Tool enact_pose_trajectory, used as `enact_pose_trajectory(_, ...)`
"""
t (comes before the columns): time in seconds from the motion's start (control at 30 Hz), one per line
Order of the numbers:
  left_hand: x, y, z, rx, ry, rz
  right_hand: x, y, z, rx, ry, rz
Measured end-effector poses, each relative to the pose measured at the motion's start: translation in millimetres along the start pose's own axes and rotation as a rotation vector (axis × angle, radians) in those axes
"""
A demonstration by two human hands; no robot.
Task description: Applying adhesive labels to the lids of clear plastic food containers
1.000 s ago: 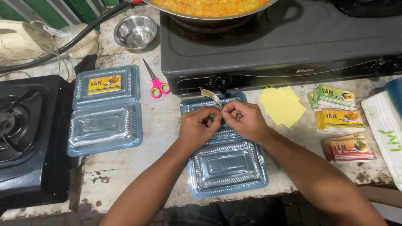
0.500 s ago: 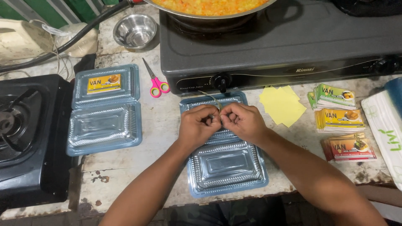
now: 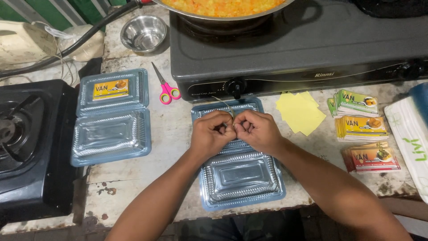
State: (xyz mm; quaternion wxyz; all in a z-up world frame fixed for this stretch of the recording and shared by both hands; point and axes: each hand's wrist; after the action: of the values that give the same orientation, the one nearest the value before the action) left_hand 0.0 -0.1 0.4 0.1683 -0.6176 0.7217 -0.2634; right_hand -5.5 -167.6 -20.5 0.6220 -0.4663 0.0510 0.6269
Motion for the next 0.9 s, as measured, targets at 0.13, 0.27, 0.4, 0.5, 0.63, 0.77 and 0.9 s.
enact_pose_trajectory(0.13,-1.1,-0.5,0.9,-0.010,0.015,0.001,1.7,0.2,-4.3,0.015,-0.030,-0.001)
enact_pose_trajectory(0.27,-6.6,-1.0,5.3,-0.031,0.051,0.006,6.6,5.5,-35.5,0.056,0.000,-0.045)
enact_pose_trajectory(0.4,-18.8,2.5,25.6,-0.155,0.239,-0.010,-18.4,-7.7,-62.8,0.054,0.131,-0.126)
enact_pose_trajectory(0.5,-28.2,-3.3,27.4,-0.276,0.464,-0.032,-58.4,-19.3,-56.3,0.052,0.391,-0.132)
enact_pose_trajectory(0.63,-40.4,-5.6,31.6,-0.325,0.596,-0.081,-119.6,-36.0,-24.9,0.252,0.663,0.012)
enact_pose_trajectory(0.77,-49.0,-11.6,29.6,-0.246,0.689,-0.073,-154.6,-49.7,-10.3,0.805,0.852,0.484)
enact_pose_trajectory(0.9,-34.6,-4.6,13.4,-0.312,0.462,0.030,-162.3,-57.2,28.6,0.831,0.682,0.511)
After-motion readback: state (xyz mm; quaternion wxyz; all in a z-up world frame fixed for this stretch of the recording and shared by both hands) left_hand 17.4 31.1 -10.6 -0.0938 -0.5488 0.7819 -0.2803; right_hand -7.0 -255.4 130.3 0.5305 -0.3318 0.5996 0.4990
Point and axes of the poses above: each hand's wrist, its own y-axis away from the middle knuckle, its own x-axis out of the palm, z = x × y, and after that the axes turned 15 degrees about y, right-handed
